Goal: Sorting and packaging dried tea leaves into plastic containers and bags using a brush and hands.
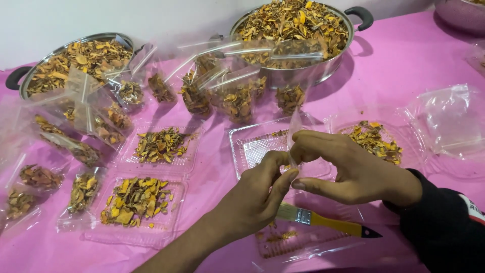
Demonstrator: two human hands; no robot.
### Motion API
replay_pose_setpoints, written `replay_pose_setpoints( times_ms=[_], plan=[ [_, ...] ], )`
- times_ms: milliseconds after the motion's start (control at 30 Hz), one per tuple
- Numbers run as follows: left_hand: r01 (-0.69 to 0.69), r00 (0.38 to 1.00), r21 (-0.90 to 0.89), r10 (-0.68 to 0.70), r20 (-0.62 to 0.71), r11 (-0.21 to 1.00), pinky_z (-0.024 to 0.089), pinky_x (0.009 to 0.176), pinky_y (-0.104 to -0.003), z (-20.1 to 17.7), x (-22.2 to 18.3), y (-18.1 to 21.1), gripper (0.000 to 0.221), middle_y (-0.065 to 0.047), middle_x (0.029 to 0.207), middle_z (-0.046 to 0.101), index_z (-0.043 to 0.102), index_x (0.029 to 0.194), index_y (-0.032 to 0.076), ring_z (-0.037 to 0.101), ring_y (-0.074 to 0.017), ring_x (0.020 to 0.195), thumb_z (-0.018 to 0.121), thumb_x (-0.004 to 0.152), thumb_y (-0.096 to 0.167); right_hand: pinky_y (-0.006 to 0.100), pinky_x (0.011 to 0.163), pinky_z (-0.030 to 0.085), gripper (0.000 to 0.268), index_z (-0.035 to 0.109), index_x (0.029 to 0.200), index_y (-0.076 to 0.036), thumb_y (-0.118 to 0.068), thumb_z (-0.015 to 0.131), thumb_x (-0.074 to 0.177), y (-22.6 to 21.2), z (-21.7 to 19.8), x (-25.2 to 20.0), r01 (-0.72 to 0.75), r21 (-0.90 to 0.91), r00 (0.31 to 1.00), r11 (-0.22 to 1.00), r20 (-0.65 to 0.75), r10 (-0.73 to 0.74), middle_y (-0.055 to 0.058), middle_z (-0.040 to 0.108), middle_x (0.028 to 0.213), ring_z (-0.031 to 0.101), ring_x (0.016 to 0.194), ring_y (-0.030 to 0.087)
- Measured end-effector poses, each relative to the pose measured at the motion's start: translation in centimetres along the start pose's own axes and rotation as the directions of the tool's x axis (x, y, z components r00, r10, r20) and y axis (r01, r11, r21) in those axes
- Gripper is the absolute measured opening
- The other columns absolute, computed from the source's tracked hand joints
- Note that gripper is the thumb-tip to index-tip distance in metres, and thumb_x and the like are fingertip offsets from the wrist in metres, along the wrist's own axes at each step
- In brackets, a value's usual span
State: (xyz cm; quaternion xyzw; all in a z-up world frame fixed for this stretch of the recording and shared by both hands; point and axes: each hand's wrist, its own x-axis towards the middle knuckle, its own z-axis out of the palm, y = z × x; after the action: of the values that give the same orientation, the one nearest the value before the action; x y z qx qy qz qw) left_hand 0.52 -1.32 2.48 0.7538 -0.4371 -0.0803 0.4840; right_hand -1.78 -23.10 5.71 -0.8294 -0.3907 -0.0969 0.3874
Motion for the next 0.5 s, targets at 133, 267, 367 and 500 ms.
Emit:
replay_pose_setpoints(
  times_ms=[133, 267, 367, 500],
  plan=[
    [-0.061, 0.997, -0.006, 0.061, -0.037, 0.998, 0.036, 0.053, -0.035, 0.0, -0.2, 0.3, 0.01, -0.006, 0.079, 0.051, 0.048, 0.109, 0.005, 0.044, -0.0162, 0.056, 0.045, 0.108, 0.015, 0.031, 0.069, 0.046, 0.026, 0.059, 0.097, -0.008, -0.034, 0.059, 0.099, 0.2, 0.1, 0.2, -0.009, 0.031, 1.0, 0.999, 0.0, 0.009, 0.003, 0.056, 0.086, 0.054, 0.073, 0.016],
    [-0.137, 0.97, 0.068, 0.148, -0.193, 0.988, 0.03, 0.05, -0.027, 0.4, -0.4, -0.1, 0.026, 0.003, 0.067, 0.038, 0.043, 0.082, 0.013, 0.034, -0.009, 0.054, 0.057, 0.096, -0.004, 0.031, 0.07, 0.05, 0.011, 0.06, 0.101, -0.006, -0.016, 0.058, 0.098, 0.1, 0.6, 0.2, -0.009, -0.004, 0.999, 1.0, -0.05, 0.008, 0.005, 0.059, 0.089, 0.058, 0.078, 0.018],
    [-0.08, 0.966, 0.027, 0.084, -0.246, 0.996, 0.026, 0.048, -0.027, 0.7, -0.1, -0.2, 0.031, 0.006, 0.063, 0.036, 0.042, 0.077, 0.015, 0.029, -0.0069, 0.052, 0.06, 0.1, 0.005, 0.03, 0.069, 0.048, 0.025, 0.057, 0.104, -0.008, -0.03, 0.064, 0.095, -0.5, 1.2, 0.1, -0.038, 0.043, 0.999, 0.998, -0.034, 0.04, 0.002, 0.056, 0.09, 0.053, 0.076, 0.015],
    [0.024, 0.978, -0.233, -0.072, -0.198, 0.972, 0.024, 0.053, -0.026, 0.8, -0.1, -0.3, 0.035, 0.008, 0.065, 0.033, 0.04, 0.076, 0.016, 0.028, -0.005, 0.058, 0.06, 0.104, 0.012, 0.026, 0.063, 0.052, 0.032, 0.05, 0.102, -0.01, -0.034, 0.07, 0.093, 0.0, 1.8, -0.1, -0.056, 0.154, 0.998, 0.986, -0.022, 0.061, 0.0, 0.055, 0.085, 0.057, 0.071, 0.011]
  ],
)
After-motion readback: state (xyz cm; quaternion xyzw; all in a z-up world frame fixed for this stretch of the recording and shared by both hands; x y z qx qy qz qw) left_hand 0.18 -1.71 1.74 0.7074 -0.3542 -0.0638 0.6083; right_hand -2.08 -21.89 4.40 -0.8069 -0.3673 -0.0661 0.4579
